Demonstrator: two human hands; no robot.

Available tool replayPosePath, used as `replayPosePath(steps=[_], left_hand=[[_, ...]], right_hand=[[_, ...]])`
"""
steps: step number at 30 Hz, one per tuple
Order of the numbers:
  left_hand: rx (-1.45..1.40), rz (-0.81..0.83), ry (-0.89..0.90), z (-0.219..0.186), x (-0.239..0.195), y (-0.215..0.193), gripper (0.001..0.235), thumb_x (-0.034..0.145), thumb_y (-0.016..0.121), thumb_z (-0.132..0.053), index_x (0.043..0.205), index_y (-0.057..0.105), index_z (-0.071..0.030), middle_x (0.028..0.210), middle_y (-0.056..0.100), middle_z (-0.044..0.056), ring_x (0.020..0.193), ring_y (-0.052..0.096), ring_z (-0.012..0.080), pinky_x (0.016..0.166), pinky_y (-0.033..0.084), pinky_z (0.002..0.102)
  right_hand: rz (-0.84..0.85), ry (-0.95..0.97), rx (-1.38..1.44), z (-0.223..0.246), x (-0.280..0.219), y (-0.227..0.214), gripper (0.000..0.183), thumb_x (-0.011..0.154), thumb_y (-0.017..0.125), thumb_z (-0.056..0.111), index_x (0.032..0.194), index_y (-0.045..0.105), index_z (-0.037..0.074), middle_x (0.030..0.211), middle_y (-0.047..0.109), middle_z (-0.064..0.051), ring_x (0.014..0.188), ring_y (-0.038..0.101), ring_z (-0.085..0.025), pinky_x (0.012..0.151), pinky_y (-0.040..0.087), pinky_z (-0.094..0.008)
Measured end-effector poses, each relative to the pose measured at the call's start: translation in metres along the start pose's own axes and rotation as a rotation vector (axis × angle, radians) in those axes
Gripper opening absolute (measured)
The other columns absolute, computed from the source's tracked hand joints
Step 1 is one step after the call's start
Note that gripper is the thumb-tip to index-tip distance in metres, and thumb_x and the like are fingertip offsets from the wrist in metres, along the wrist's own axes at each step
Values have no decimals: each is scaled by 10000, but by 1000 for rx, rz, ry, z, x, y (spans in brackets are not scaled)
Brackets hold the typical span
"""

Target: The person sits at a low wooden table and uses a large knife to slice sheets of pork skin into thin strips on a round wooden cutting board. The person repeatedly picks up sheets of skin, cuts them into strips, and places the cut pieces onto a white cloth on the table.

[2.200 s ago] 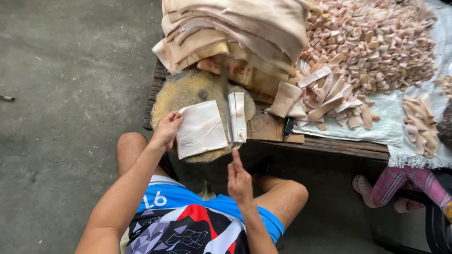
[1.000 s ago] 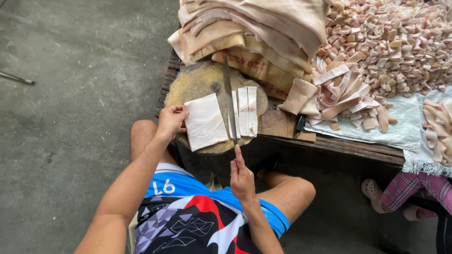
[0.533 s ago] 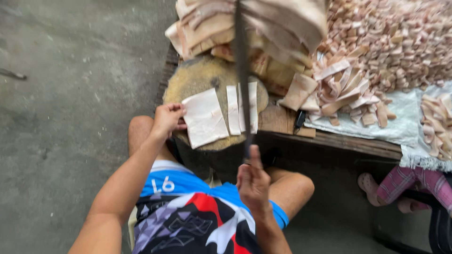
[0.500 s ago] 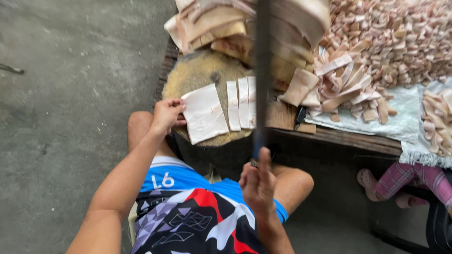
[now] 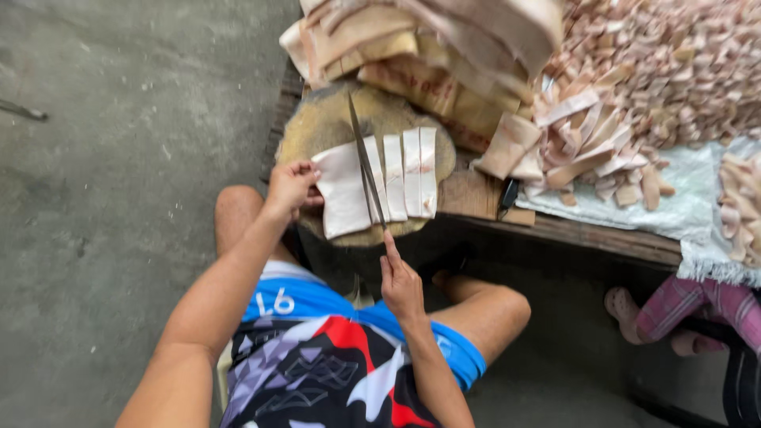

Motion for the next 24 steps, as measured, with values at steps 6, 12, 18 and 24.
replayPosePath(steps=[6, 12, 18, 24], left_hand=[[69, -20, -18, -19, -19, 20, 201, 949, 686, -102, 1130, 708, -20, 887, 738, 56, 684, 737, 164, 573, 623, 310], [252, -62, 26, -41, -29, 6, 164, 904, 746, -74, 1035, 757, 24, 835, 762, 79, 654, 717, 147, 556, 612, 280], [258, -44, 38, -42, -27, 5, 170, 921, 725, -84, 1039, 749, 36, 846, 762, 95, 658, 728, 139, 578, 634, 269], [188, -7, 31, -28, -20, 0, 180, 955, 705, -85, 1049, 739, 65, 855, 749, 102, 651, 697, 136, 580, 612, 256]], right_hand=[[-38, 58, 87, 8, 9, -19, 565, 1043, 551, 199, 1579, 384, 256, 643, 576, -172, 528, 573, -296, 569, 513, -402], [-7, -119, 46, 25, -2, 19, 559, 1057, 565, 196, 1594, 414, 236, 703, 614, -169, 618, 614, -296, 607, 518, -400], [86, 93, 212, 40, 6, -6, 569, 1040, 558, 180, 1582, 413, 277, 671, 621, -108, 557, 598, -159, 576, 532, -343], [-163, -354, 865, 69, -45, -94, 519, 1127, 432, 139, 1558, 251, 365, 834, 583, -19, 606, 534, -52, 517, 502, -180]])
Point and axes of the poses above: each hand's wrist, its own x-axis towards the middle knuckle, its own y-axis out of the palm, z = x × y, the point moved 6 cm from there along x, towards the middle knuckle
